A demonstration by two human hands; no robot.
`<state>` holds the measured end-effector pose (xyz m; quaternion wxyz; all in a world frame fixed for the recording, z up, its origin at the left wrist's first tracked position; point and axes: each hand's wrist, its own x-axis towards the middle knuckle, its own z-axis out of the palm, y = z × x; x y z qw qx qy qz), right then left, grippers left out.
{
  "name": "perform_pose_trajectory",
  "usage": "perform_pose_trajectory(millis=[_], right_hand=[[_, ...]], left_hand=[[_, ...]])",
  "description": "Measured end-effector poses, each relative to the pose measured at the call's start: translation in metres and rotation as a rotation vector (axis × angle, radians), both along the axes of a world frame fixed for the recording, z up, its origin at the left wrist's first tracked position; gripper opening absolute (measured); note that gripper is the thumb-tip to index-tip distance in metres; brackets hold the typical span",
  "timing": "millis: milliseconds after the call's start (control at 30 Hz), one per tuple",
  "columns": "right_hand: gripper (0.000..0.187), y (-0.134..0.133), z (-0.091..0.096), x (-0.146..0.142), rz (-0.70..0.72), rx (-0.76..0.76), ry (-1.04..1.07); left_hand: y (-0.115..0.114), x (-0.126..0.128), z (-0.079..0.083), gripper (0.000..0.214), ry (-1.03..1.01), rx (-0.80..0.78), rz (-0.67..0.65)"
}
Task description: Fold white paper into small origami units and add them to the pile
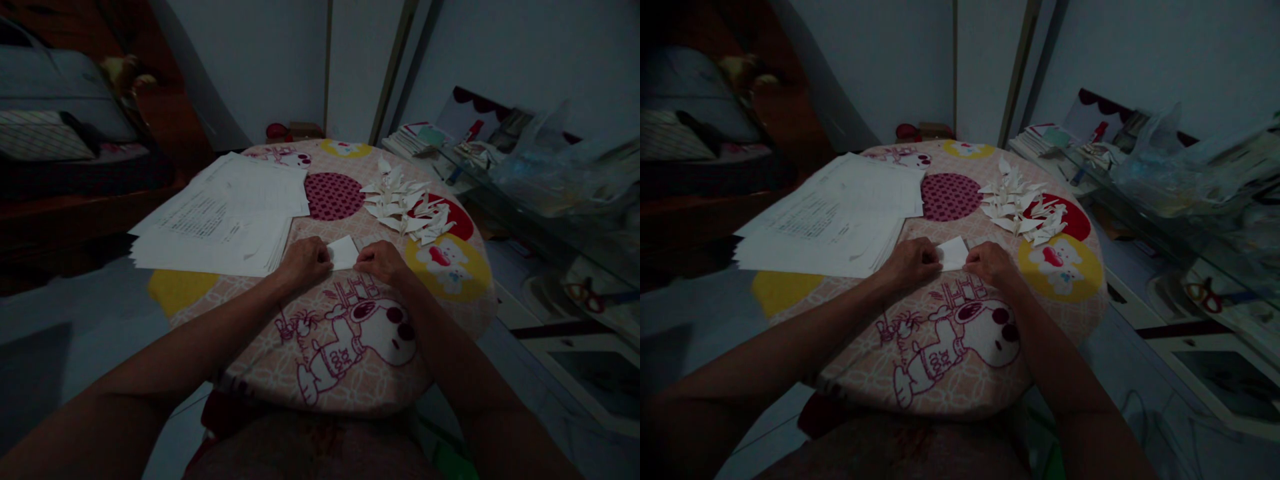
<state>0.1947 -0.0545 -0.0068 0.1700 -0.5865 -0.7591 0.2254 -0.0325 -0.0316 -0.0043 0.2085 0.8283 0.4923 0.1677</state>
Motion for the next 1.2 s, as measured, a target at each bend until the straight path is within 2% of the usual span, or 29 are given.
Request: perform_pose_trajectory(millis=[100, 233, 433, 667, 767, 933, 1033, 1200], right_hand=[[0.012, 0.0, 0.0, -0.004, -0.01, 0.019, -0.04], [0.012, -0.001, 0.001, -0.006, -0.008, 0.024, -0.082], [0.011, -0.002, 0.002, -0.007, -0.003, 0.042, -0.116], [0.01, -0.001, 0.002, -0.012, -0.042, 0.028, -0.151], [0.011, 0.0, 0.003, -0.012, -0.031, 0.028, -0.151], [0.01, 0.001, 0.001, -0.011, -0.035, 0.025, -0.14], [0.008, 0.002, 0.001, -0.011, -0.034, 0.011, -0.117], [0.009, 0.002, 0.002, -0.011, -0.032, -0.006, -0.107]], left_hand=[[-0.003, -0.001, -0.002, 0.012, -0.055, -0.017, 0.039], [-0.006, -0.002, -0.006, 0.039, -0.13, 0.003, 0.101], [-0.002, -0.006, -0.005, 0.031, -0.172, -0.081, 0.093], [0.001, -0.008, -0.002, 0.048, -0.235, -0.166, 0.133], [0.001, -0.008, -0.002, 0.054, -0.253, -0.157, 0.134], [0.005, -0.008, -0.003, 0.026, -0.175, -0.149, 0.035], [0.006, -0.007, -0.004, 0.012, -0.17, -0.136, 0.036], [0.004, -0.004, -0.005, 0.011, -0.176, -0.132, 0.055]])
